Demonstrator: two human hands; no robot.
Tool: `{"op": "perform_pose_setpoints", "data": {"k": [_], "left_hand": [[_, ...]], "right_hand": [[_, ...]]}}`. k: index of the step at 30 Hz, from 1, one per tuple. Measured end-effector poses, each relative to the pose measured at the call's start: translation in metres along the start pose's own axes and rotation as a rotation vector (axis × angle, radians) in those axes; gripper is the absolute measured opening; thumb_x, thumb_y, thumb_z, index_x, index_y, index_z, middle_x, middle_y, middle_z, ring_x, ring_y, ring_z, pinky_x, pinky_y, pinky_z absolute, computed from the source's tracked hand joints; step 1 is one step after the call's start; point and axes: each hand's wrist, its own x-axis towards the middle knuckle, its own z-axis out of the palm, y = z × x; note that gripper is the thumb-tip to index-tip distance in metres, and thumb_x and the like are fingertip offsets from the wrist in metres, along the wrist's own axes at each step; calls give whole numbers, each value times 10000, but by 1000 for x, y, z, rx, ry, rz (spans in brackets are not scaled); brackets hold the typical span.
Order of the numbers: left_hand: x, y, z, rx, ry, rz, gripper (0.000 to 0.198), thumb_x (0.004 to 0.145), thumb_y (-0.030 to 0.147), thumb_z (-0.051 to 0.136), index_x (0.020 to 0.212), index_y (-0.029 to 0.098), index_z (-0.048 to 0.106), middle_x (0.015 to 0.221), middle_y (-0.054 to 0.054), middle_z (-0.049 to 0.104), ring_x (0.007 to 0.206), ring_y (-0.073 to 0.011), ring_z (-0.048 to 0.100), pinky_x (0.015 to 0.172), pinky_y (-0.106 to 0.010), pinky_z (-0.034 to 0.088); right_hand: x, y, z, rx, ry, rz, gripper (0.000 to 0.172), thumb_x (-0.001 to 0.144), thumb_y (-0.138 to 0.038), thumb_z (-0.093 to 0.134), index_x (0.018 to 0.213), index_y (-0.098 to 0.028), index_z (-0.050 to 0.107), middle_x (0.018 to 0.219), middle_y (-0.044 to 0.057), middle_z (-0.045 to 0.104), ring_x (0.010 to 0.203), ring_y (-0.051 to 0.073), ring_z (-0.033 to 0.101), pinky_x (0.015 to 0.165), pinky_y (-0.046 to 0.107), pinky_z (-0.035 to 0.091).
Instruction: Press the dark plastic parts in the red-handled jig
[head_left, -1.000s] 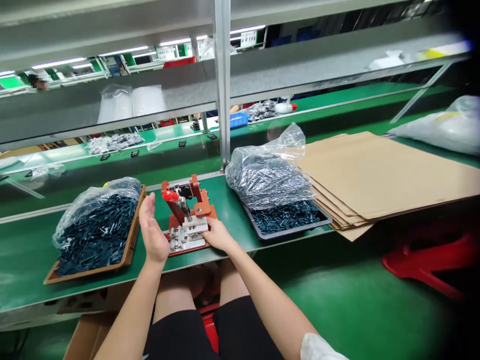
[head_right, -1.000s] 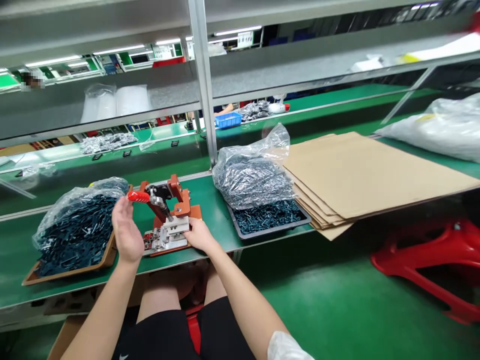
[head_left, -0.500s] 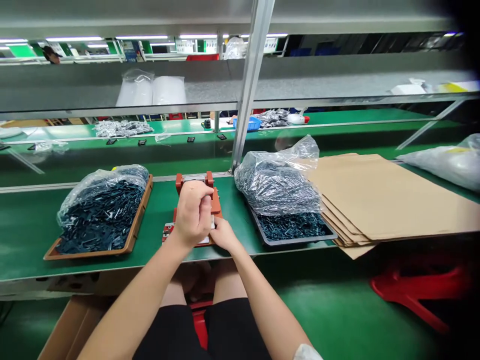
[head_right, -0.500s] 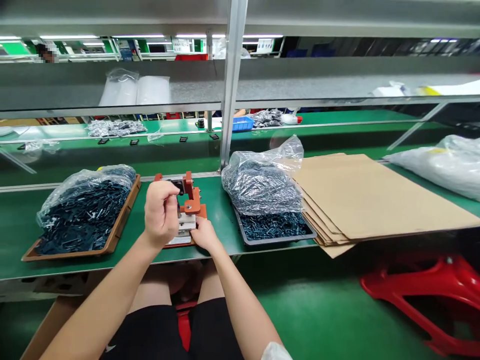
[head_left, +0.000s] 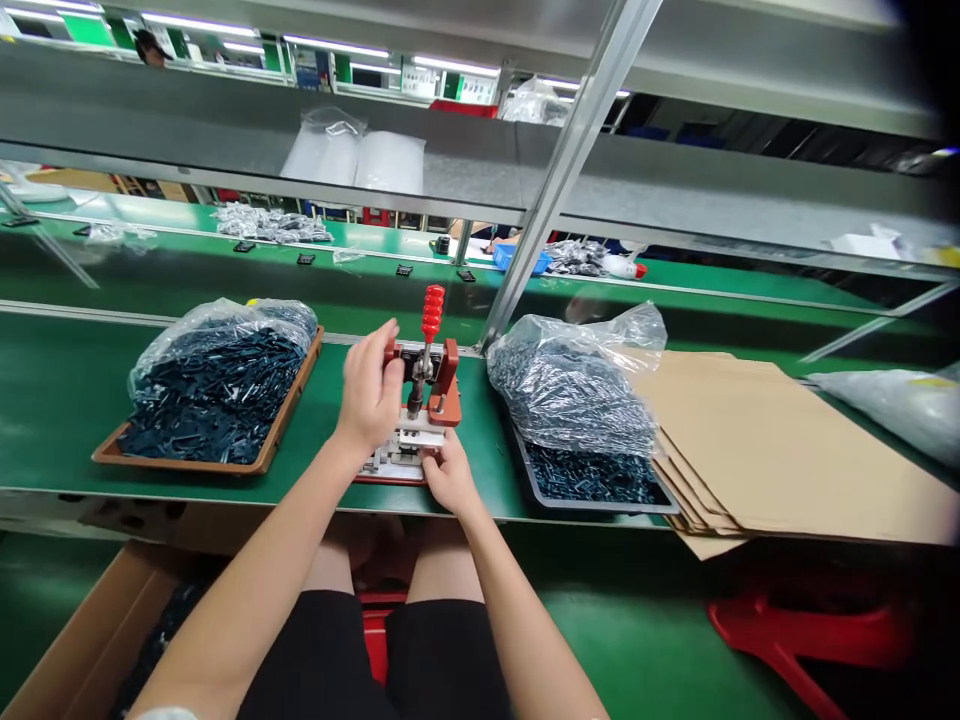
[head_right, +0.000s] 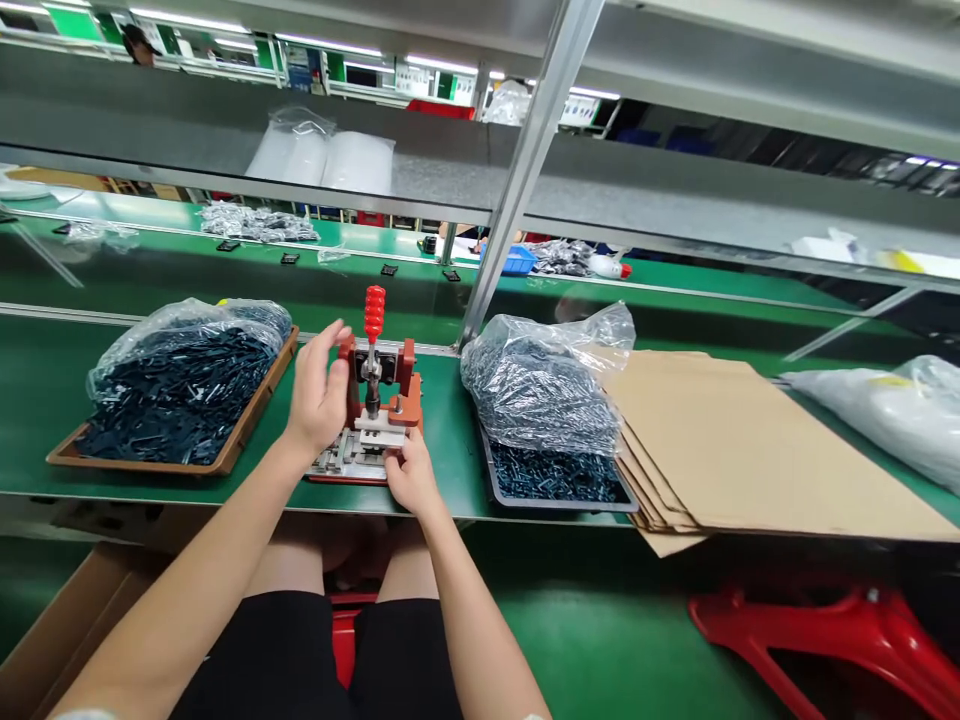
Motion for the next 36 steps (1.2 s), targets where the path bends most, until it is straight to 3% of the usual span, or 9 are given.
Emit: {"op": "perform_pose_setpoints", "data": {"k": [3, 7, 15, 19, 22, 25, 28, 32, 36], "left_hand": [[-61, -47, -13, 198, -95, -197, 450, 959, 421, 511, 1312, 156, 598, 1321, -174, 646, 1269, -328, 568, 1125, -533, 412], [-113, -91, -16, 124, -359, -417, 421, 918, 454, 526, 1195, 176, 680, 1259, -148, 698, 1211, -307, 626, 1101, -506, 466], [-111, -101, -10, -356, -144, -814, 676, 995, 653, 213, 1139, 144, 634, 1074, -155, 769, 1002, -252, 721, 960, -427, 547], [-121, -86, -20, -116, 50, -615, 531, 968, 574, 438, 1265, 150, 552, 1303, -196, 659, 1234, -281, 619, 1102, -479, 455], [-158, -50, -37, 60, 219, -462, 557, 925, 528, 558, 1338, 159, 500, 1398, -225, 557, 1358, -320, 507, 1166, -525, 387], [-213, -4, -47, -196, 24, -712, 496, 969, 511, 505, 1375, 227, 484, 1222, -159, 647, 1134, -276, 646, 1011, -461, 529], [-262, 25, -59, -469, -173, -1066, 412, 995, 565, 416, 1214, 265, 594, 1093, -102, 699, 986, -248, 694, 882, -407, 578], [-306, 3, -112, -340, -173, -1251, 507, 955, 659, 399, 1070, 214, 612, 908, -84, 727, 699, -216, 682, 677, -374, 568], [-337, -55, -201, 255, -336, -1274, 534, 945, 558, 360, 1228, 170, 593, 1053, -145, 757, 953, -294, 736, 898, -462, 578]], "right_hand": [[2, 3, 1, -1, -32, 73, 305, 882, -181, 531, 1136, -212, 697, 1237, 107, 632, 1159, 249, 621, 1038, 417, 511], [4, 8, 9, -7, -85, 196, 315, 863, -232, 571, 1153, -200, 688, 1193, 100, 671, 1104, 253, 645, 1007, 424, 522], [7, 8, 20, -56, -62, 247, 291, 868, -234, 543, 1121, -194, 681, 1177, 102, 700, 1121, 251, 639, 1031, 421, 502], [5, -5, 11, -91, 55, 210, 277, 884, -217, 490, 1100, -191, 662, 1149, 122, 668, 1101, 257, 624, 1039, 441, 489], [-18, -24, 9, -163, 93, 182, 176, 931, -275, 494, 922, -212, 659, 1016, 117, 641, 1000, 279, 619, 956, 464, 514], [-64, -49, 29, -66, 1, 171, 179, 968, -288, 503, 877, -238, 649, 921, 88, 618, 902, 262, 621, 849, 432, 545], [-111, -74, 63, 97, -285, 147, 212, 980, -245, 483, 919, -265, 685, 953, 83, 618, 906, 245, 641, 806, 396, 573], [-130, -84, 73, 176, -522, 128, 298, 980, -219, 489, 1200, -276, 682, 1065, 87, 659, 924, 220, 677, 827, 363, 602], [-95, -54, 3, -53, -245, 54, 258, 973, -272, 540, 1181, -258, 690, 1090, 86, 713, 969, 229, 696, 837, 346, 591]]}}
